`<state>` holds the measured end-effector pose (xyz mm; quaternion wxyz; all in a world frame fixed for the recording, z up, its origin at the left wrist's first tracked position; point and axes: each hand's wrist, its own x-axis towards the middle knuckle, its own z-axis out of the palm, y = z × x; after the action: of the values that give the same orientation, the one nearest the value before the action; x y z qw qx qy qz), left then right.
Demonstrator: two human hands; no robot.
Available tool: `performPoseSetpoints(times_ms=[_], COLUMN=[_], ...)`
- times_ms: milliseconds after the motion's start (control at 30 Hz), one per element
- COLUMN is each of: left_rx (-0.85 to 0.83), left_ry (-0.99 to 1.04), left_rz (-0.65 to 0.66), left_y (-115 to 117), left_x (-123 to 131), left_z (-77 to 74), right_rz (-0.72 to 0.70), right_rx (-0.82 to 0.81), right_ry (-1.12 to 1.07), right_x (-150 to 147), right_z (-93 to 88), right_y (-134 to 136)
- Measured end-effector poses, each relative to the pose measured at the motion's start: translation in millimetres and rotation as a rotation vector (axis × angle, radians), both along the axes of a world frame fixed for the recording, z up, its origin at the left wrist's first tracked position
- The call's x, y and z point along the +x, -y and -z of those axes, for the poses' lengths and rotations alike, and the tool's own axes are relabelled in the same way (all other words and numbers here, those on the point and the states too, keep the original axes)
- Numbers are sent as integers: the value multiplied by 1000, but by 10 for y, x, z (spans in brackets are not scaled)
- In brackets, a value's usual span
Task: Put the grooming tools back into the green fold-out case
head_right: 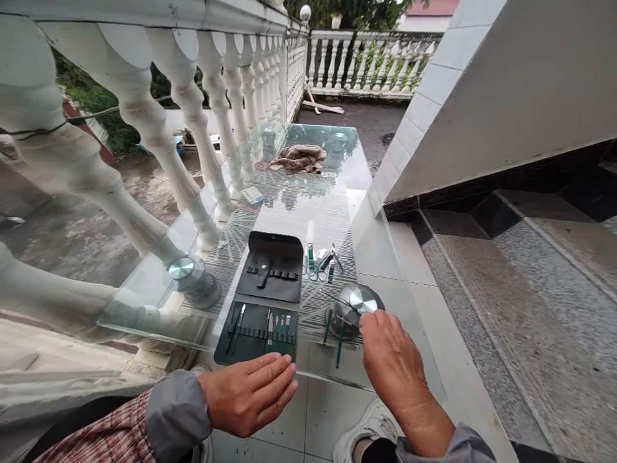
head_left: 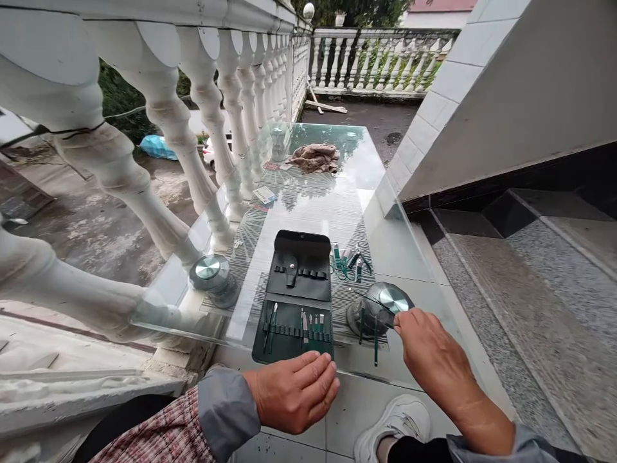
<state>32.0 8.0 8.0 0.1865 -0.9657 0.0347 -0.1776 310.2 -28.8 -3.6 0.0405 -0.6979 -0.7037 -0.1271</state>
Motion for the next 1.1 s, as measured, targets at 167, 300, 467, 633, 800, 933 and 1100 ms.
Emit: performPoseSetpoints(times_ms=[167, 300, 467, 633, 800, 933, 1100], left_rx=[-13, -28, -43, -49, -59, -64, -35], left_ry=[23, 68, 75, 70, 68, 72, 62], left_rz=[55, 107, 105, 87, 78, 77, 78], left_y=[11, 6, 4, 5, 5, 11, 8], left_x=[12, 32, 41, 43, 51, 52, 49], left_z=[-39, -27, 0, -17, 7, 38, 26], right_rz=[3, 31, 77, 119, 256, 346, 349], right_rx=[-27, -41, -52, -25, 52, 145, 237], right_ry=[15, 33, -17, -200, -591, -1066, -1691], right_x=[3, -33, -88, -59, 44, 71, -25], right_z=[16, -7, -17, -34, -100, -174, -308], right_y=[7, 0, -6, -18, -84, -132, -148])
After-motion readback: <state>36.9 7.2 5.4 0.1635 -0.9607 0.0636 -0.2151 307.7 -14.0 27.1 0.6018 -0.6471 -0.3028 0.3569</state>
